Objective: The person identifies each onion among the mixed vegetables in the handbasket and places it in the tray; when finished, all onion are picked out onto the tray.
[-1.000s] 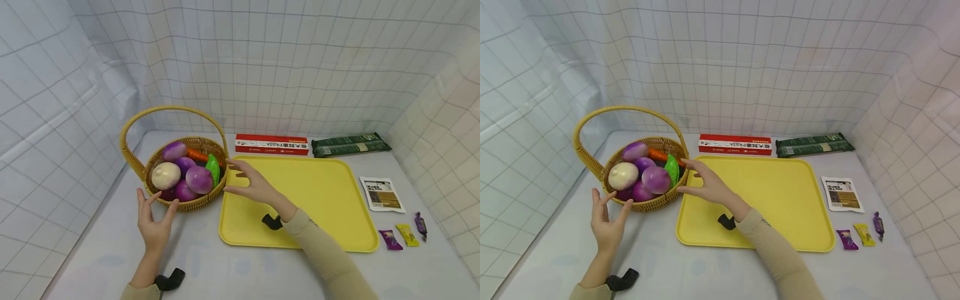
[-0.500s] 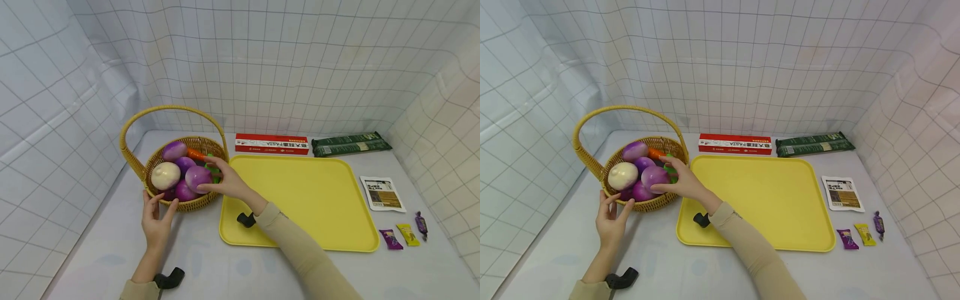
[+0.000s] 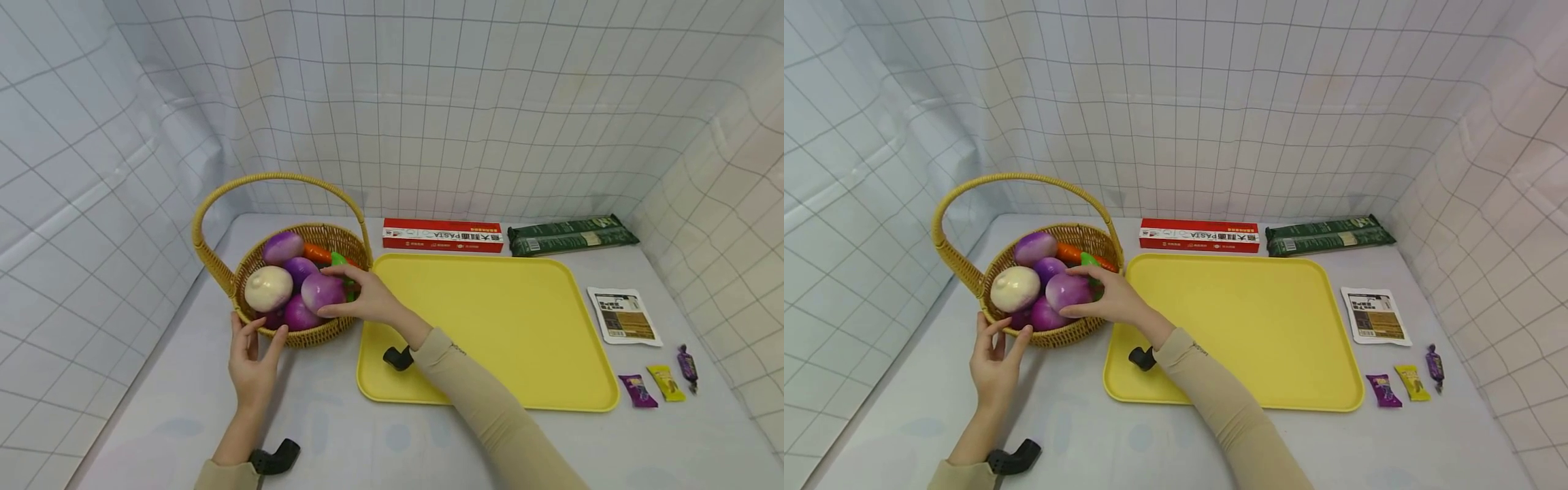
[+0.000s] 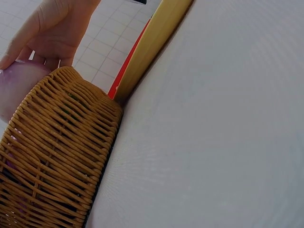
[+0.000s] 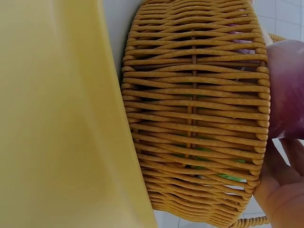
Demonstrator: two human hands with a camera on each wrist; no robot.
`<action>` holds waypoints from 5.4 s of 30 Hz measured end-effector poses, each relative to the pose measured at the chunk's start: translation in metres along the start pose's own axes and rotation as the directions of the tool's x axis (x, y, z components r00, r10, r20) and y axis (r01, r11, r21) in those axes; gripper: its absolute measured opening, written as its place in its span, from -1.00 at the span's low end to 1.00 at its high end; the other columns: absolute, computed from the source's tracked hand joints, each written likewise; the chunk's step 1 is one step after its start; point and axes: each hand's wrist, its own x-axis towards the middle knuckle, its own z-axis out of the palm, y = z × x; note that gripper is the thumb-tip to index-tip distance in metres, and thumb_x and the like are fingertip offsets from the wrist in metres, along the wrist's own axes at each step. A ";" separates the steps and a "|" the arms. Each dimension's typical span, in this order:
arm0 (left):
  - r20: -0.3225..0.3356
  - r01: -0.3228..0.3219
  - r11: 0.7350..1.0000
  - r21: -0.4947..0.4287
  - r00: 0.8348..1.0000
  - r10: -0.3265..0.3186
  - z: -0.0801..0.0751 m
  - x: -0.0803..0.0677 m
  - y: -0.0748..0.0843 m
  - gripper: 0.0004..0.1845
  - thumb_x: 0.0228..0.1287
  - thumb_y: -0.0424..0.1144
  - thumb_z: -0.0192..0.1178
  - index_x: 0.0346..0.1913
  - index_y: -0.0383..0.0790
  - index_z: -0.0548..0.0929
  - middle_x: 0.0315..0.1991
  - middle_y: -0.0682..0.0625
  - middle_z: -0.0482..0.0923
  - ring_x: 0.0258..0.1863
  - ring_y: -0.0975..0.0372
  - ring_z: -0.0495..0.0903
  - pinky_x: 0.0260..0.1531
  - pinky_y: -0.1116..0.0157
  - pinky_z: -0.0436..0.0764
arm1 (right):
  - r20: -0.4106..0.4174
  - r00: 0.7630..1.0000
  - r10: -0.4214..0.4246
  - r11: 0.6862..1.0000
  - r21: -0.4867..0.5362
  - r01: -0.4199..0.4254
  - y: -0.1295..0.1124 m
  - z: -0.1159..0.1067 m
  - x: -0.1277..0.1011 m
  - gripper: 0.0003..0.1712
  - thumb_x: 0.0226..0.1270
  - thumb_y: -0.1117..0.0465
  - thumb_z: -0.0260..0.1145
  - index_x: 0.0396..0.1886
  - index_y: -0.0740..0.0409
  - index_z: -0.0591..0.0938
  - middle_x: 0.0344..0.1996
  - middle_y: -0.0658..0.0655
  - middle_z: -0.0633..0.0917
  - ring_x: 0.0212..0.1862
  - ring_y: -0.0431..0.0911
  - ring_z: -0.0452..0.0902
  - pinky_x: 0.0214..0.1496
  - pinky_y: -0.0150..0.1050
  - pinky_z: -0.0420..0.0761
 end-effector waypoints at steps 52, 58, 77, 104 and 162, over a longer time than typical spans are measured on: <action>-0.005 -0.023 1.000 -0.004 1.000 0.023 -0.001 0.000 -0.002 -0.61 0.11 -0.53 0.27 -0.02 -0.67 0.43 0.44 -0.31 -0.09 0.43 -0.01 -0.09 0.25 0.42 0.24 | -0.170 0.961 0.216 0.946 -0.207 -0.249 0.079 -0.089 0.012 -0.18 -0.10 0.15 0.56 0.23 0.05 0.44 0.18 0.15 0.40 0.15 0.06 0.37 0.10 -0.04 0.52; -0.002 -0.012 1.000 0.015 1.000 0.012 -0.001 -0.001 -0.001 -0.61 0.13 -0.51 0.27 -0.02 -0.65 0.44 0.44 -0.30 -0.09 0.43 -0.01 -0.08 0.25 0.42 0.24 | -0.155 0.963 0.220 0.941 -0.225 -0.251 0.081 -0.087 0.013 -0.16 -0.07 0.16 0.54 0.28 0.03 0.40 0.22 0.15 0.37 0.21 0.06 0.33 0.16 -0.01 0.47; -0.002 -0.018 1.000 0.018 1.000 0.018 -0.002 -0.001 -0.001 -0.62 0.12 -0.52 0.26 -0.02 -0.66 0.44 0.44 -0.30 -0.08 0.43 0.00 -0.08 0.26 0.38 0.24 | -0.355 0.934 -0.036 0.998 -0.068 0.012 -0.002 -0.073 -0.002 -0.28 0.06 0.10 0.48 0.24 0.04 0.43 0.19 0.03 0.43 0.23 -0.01 0.32 0.22 -0.07 0.42; 0.006 -0.043 0.997 0.058 0.999 0.042 -0.003 -0.002 -0.002 -0.63 0.13 -0.52 0.27 -0.01 -0.61 0.46 0.44 -0.26 -0.08 0.43 -0.03 -0.07 0.25 0.40 0.25 | 0.050 0.987 -0.152 0.951 -0.265 0.160 -0.043 0.051 0.057 -0.22 0.01 -0.02 0.50 0.22 0.09 0.42 0.13 0.02 0.50 0.14 -0.22 0.38 0.14 -0.46 0.41; -0.013 -0.009 0.999 0.045 1.000 0.010 -0.005 0.001 -0.024 -0.60 0.10 -0.48 0.31 -0.01 -0.56 0.49 0.46 -0.15 -0.03 0.43 0.07 -0.01 0.19 0.47 0.28 | -0.464 0.886 0.001 1.000 -0.025 -0.015 0.040 -0.141 -0.092 -0.36 0.09 0.43 0.40 0.20 0.37 0.43 0.20 0.32 0.39 0.22 0.17 0.27 0.12 0.11 0.49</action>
